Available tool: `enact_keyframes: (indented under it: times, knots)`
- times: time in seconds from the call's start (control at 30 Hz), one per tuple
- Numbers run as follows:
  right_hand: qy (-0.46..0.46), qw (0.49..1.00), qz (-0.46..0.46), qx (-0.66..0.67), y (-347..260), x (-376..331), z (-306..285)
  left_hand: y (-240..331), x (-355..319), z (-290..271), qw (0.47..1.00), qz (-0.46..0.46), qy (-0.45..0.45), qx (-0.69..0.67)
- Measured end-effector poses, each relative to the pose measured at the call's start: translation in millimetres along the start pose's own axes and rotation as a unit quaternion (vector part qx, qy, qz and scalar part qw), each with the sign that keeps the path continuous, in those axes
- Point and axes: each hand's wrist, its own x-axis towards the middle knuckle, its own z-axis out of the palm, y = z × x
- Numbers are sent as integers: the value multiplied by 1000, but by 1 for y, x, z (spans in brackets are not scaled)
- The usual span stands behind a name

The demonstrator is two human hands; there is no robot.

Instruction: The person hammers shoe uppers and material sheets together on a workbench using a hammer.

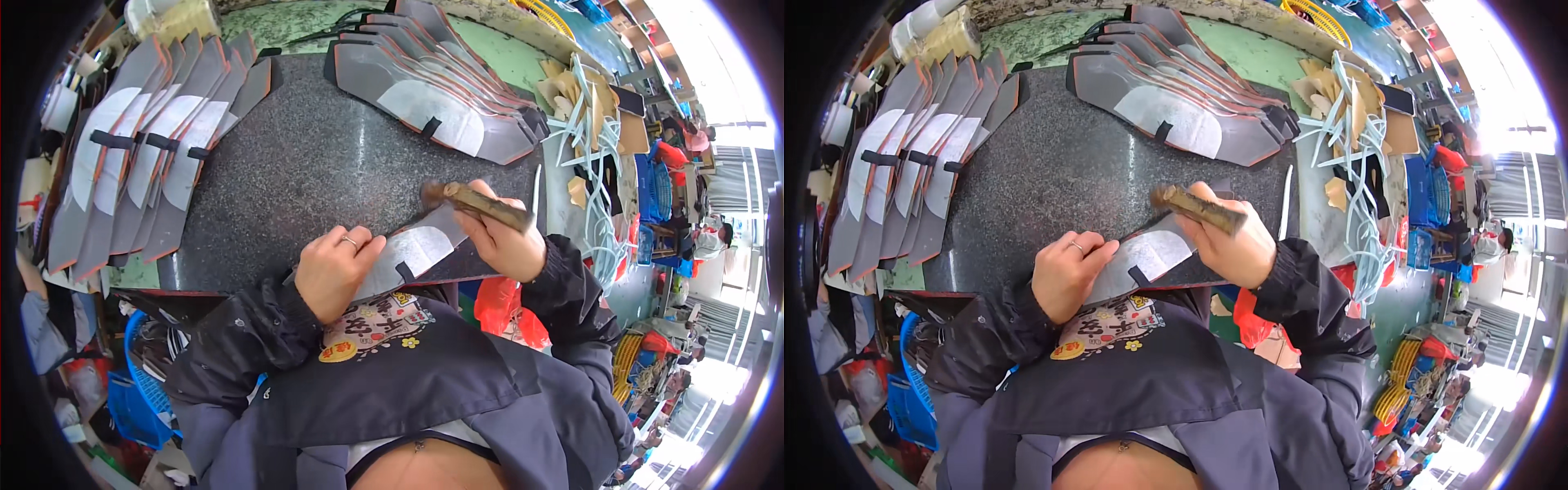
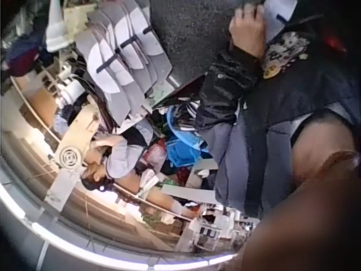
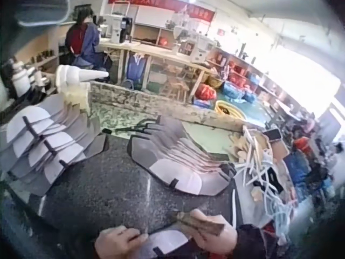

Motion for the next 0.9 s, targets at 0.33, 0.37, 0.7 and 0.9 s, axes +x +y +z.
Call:
enact_keyframes:
  times: [0.33, 0.37, 0.7, 0.9]
  knots:
    - [-139, 989, -28, -40, -11, -6, 36, -10, 1, -7, 994, -46, -25, -100]
    - [-147, 987, -34, -62, -26, 3, 27, -22, 0, -18, 977, -94, -60, -180]
    - [-159, 985, -63, 25, -39, 20, 45, -48, -31, -40, 989, 32, -115, -89]
    - [-178, 969, -93, -145, -68, 21, 64, -46, -43, -43, 996, 39, -56, -63]
